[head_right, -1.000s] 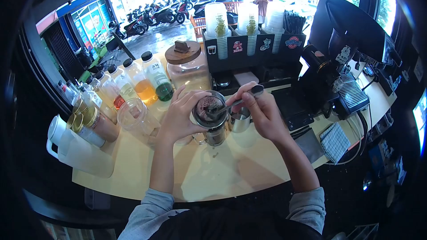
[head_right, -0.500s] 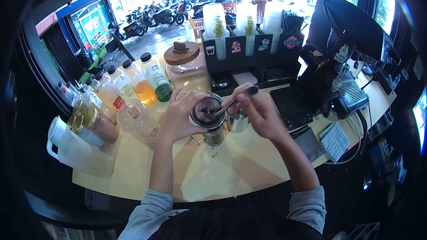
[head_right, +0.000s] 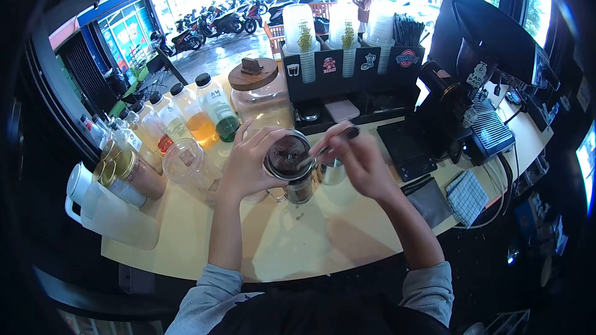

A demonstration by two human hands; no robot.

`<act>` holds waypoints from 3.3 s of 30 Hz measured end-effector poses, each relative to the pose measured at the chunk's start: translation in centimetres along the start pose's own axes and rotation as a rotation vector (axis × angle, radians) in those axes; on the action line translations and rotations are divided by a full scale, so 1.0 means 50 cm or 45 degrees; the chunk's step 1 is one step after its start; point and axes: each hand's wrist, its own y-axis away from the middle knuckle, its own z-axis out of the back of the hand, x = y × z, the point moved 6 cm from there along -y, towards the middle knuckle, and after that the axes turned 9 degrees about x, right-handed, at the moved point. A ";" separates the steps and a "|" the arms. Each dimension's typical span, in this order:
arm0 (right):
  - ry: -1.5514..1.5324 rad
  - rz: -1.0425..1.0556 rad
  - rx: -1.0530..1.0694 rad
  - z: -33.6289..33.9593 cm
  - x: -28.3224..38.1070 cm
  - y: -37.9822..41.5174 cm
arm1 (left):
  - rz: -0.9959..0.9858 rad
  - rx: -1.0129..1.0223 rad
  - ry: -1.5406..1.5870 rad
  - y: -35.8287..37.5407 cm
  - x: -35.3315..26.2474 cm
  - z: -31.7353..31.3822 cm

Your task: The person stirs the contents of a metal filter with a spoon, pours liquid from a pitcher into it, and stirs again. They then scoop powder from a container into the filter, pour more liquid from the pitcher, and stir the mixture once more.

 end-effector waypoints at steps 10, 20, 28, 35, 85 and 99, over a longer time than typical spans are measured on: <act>-0.041 -0.018 -0.018 -0.007 0.026 0.008 | 0.045 0.031 -0.056 -0.001 0.003 0.000; 0.428 -0.018 -0.173 -0.012 0.040 -0.004 | 0.053 0.033 -0.102 0.000 -0.005 -0.003; 0.353 0.087 -0.314 -0.001 0.044 -0.004 | 0.061 -0.016 -0.119 0.000 -0.013 0.005; 0.356 0.004 -0.265 -0.005 0.041 0.004 | 0.069 -0.009 -0.137 -0.001 -0.013 -0.001; 0.492 0.121 -0.119 -0.036 0.066 0.012 | -0.051 -0.135 -0.079 -0.002 -0.013 0.007; 0.630 0.159 -0.015 -0.058 0.051 0.044 | 0.013 -0.031 -0.116 0.001 0.004 0.008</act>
